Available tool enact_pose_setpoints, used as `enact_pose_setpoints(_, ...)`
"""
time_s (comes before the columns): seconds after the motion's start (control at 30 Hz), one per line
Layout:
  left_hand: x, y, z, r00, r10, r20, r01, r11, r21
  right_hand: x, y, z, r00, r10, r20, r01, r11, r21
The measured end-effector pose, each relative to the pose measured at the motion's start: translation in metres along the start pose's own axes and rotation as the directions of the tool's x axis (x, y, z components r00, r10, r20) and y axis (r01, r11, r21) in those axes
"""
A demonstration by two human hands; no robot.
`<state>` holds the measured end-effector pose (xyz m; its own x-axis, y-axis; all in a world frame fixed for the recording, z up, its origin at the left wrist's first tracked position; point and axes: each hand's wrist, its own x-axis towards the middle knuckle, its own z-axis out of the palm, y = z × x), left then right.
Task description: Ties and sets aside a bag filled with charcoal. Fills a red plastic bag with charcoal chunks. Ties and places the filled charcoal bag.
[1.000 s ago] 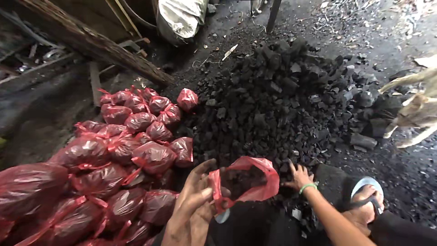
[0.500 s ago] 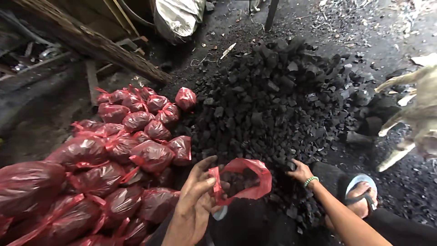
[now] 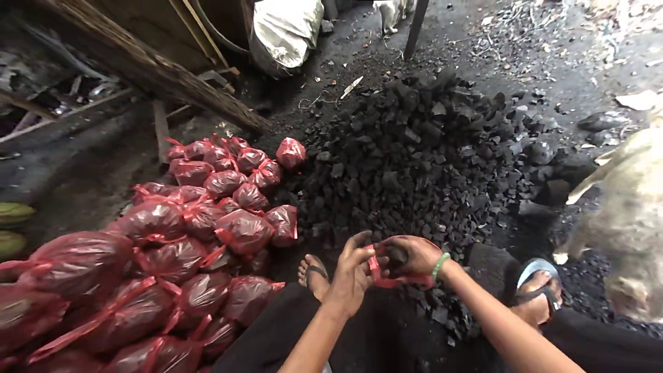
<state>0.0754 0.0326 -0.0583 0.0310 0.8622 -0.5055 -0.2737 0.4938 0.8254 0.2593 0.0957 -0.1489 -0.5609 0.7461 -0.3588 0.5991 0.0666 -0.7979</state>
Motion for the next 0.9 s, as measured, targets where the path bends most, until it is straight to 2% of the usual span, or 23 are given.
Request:
enact_pose_setpoints(0.03,0.002,-0.003,0.0,0.999,-0.03,-0.012,0.03,0.999,0.015,0.009,0.004,0.011,0.996,0.061,0.059,-0.051,0.986,-0.159)
enact_pose_setpoints(0.07,0.004,-0.005,-0.001,0.999,-0.048,-0.02,0.048,0.998,0.03,0.015,0.009,0.02,0.99,0.113,0.079,-0.091,0.966,-0.241)
enact_pose_setpoints(0.2,0.003,-0.007,0.001,0.997,-0.073,0.021,0.072,0.995,0.074,0.016,0.014,0.032,0.958,0.283,0.052,-0.251,0.912,-0.324)
enact_pose_setpoints(0.27,0.002,-0.008,0.002,0.994,-0.083,0.065,0.075,0.991,0.114,0.013,0.01,0.035,0.947,0.316,0.056,-0.282,0.903,-0.323)
enact_pose_setpoints(0.37,0.002,-0.009,0.002,0.99,-0.095,0.106,0.075,0.982,0.176,0.014,0.01,0.044,0.977,0.211,0.006,-0.204,0.953,-0.222)
enact_pose_setpoints(0.43,0.002,-0.008,0.002,0.988,-0.1,0.12,0.077,0.979,0.187,0.013,0.013,0.045,0.993,0.107,0.038,-0.098,0.977,-0.192)
enact_pose_setpoints(0.53,0.002,-0.007,0.001,0.987,-0.096,0.132,0.072,0.982,0.176,0.005,0.01,0.025,0.987,0.097,0.132,-0.049,0.943,-0.329)
enact_pose_setpoints(0.6,0.003,-0.005,0.001,0.989,-0.088,0.12,0.06,0.973,0.222,-0.009,0.003,0.004,0.977,0.17,0.13,-0.095,0.888,-0.45)
enact_pose_setpoints(0.63,0.003,-0.005,0.001,0.991,-0.081,0.106,0.046,0.953,0.299,-0.019,-0.002,-0.008,0.964,0.221,0.146,-0.113,0.841,-0.53)
enact_pose_setpoints(0.67,0.004,-0.004,0.0,0.994,-0.07,0.09,0.025,0.903,0.428,-0.029,-0.006,-0.02,0.953,0.255,0.161,-0.107,0.785,-0.609)
enact_pose_setpoints(0.7,0.005,-0.003,0.0,0.995,-0.067,0.073,0.011,0.804,0.594,-0.039,-0.007,-0.029,0.952,0.257,0.167,-0.078,0.731,-0.678)
enact_pose_setpoints(0.77,0.008,-0.002,0.001,0.995,-0.092,0.027,0.018,0.455,0.89,-0.059,-0.002,-0.039,0.974,0.139,0.178,0.04,0.671,-0.741)
enact_pose_setpoints(0.83,0.006,-0.003,0.005,0.987,-0.163,-0.004,0.023,0.116,0.993,-0.074,0.002,-0.041,0.972,0.001,0.236,0.183,0.627,-0.757)
enact_pose_setpoints(0.9,0.002,-0.001,0.01,0.97,-0.238,-0.054,0.033,-0.091,0.995,-0.084,-0.01,-0.041,0.956,0.009,0.293,0.232,0.586,-0.776)
